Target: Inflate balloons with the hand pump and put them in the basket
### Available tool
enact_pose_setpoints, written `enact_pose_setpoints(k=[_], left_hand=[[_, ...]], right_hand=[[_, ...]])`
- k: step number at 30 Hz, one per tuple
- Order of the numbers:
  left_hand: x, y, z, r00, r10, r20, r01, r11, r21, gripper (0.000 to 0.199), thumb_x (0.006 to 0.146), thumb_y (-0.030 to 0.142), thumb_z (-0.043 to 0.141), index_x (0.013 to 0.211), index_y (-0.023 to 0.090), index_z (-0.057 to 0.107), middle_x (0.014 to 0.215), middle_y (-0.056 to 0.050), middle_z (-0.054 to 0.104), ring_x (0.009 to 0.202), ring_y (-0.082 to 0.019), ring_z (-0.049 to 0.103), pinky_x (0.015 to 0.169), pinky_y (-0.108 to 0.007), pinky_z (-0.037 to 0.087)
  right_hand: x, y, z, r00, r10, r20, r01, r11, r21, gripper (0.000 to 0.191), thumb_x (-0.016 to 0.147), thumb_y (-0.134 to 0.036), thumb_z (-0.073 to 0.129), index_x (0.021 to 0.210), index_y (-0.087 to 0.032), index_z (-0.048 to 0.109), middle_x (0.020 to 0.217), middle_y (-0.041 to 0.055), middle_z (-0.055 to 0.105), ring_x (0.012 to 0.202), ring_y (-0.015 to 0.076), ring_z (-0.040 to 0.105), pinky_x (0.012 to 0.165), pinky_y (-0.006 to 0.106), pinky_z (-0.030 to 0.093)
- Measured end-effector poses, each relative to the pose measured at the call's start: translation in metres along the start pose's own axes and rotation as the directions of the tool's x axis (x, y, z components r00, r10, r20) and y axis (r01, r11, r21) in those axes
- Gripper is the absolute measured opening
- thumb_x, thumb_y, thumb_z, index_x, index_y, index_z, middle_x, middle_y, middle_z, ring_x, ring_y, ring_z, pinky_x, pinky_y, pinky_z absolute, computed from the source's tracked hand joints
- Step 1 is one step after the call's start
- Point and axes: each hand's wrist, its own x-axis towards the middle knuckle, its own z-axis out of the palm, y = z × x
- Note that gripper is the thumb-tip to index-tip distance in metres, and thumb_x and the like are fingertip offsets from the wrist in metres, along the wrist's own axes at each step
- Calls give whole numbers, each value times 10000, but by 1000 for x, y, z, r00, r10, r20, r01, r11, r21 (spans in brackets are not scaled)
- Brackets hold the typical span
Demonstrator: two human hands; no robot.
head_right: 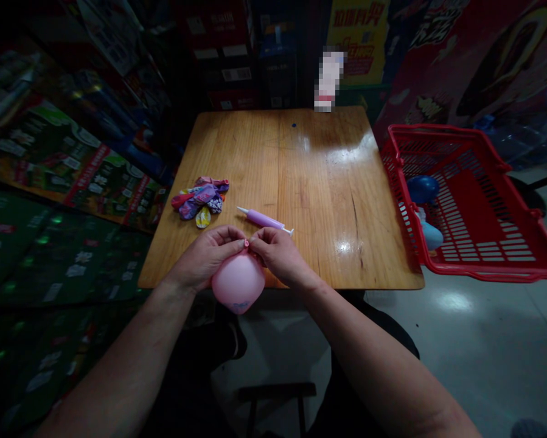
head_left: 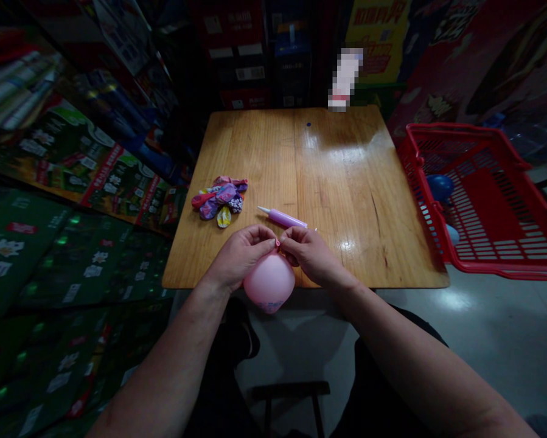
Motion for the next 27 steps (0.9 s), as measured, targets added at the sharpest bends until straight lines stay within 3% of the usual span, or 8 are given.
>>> enact_pose_setpoints(k=[3, 7, 10, 15, 19, 23, 27], left_hand=[[-2, 5, 0, 998, 11, 56, -11, 1000, -6, 190, 780, 276, 770, 888, 175, 650, 811, -19, 688, 695, -141, 639, 633, -245, 486], [-4, 13, -3, 987, -2, 159, -7, 998, 56, 179, 795, 293, 755, 896, 172, 671, 771, -20, 674, 657, -136, 616, 603, -241, 463], [-3, 12, -5, 985, 5, 171, -36, 984, 174, 165, 779, 288, 762, 839, 159, 678, 748, -22, 664, 655, -135, 605, 605, -241, 453], [2, 0, -7, 998, -13, 55, -5, 950, 311, 203, 725, 240, 773, 839, 178, 616, 700, 3, 633, 587, -127, 565, 515, -213, 362], [3, 0, -5, 997, 8, 83, -39, 923, 382, 116, 738, 202, 715, 840, 174, 667, 674, 13, 599, 570, -121, 522, 513, -219, 337], [3, 5, -5, 991, 22, 133, -73, 917, 391, 90, 785, 196, 634, 775, 179, 721, 713, -7, 648, 595, -134, 539, 531, -235, 342], [5, 5, -9, 1000, 14, 19, -20, 942, 335, 81, 745, 256, 749, 739, 176, 739, 702, -32, 681, 582, -145, 567, 519, -237, 369]], right_hand=[[-1, -2, 1, 998, 66, 17, -67, 994, 88, 238, 781, -332, 738, 739, -184, 556, 557, -51, 515, 458, 70, 425, 440, 211, 293], [0, -6, -1, 965, 232, 121, -258, 926, 276, 228, 714, -257, 748, 700, -179, 534, 536, -61, 472, 441, 53, 357, 418, 204, 226], [1, -7, -2, 959, 250, 134, -278, 923, 265, 249, 706, -254, 751, 667, -179, 517, 528, -65, 447, 439, 48, 329, 412, 207, 182], [4, -2, -3, 991, 100, 90, -101, 995, 5, 260, 778, -357, 741, 696, -177, 572, 563, -49, 488, 482, 71, 382, 443, 218, 251], [6, 7, -2, 997, -68, 22, 71, 974, -215, 228, 831, -360, 706, 725, -172, 632, 680, -9, 583, 614, 102, 481, 558, 233, 367], [3, 4, 1, 976, -217, -28, 199, 931, -305, 153, 842, -315, 696, 759, -188, 680, 730, 4, 626, 681, 131, 533, 634, 266, 415], [-4, -7, 5, 957, -284, -62, 248, 909, -334, 125, 866, -295, 676, 784, -204, 699, 748, 13, 637, 691, 146, 530, 642, 286, 422]])
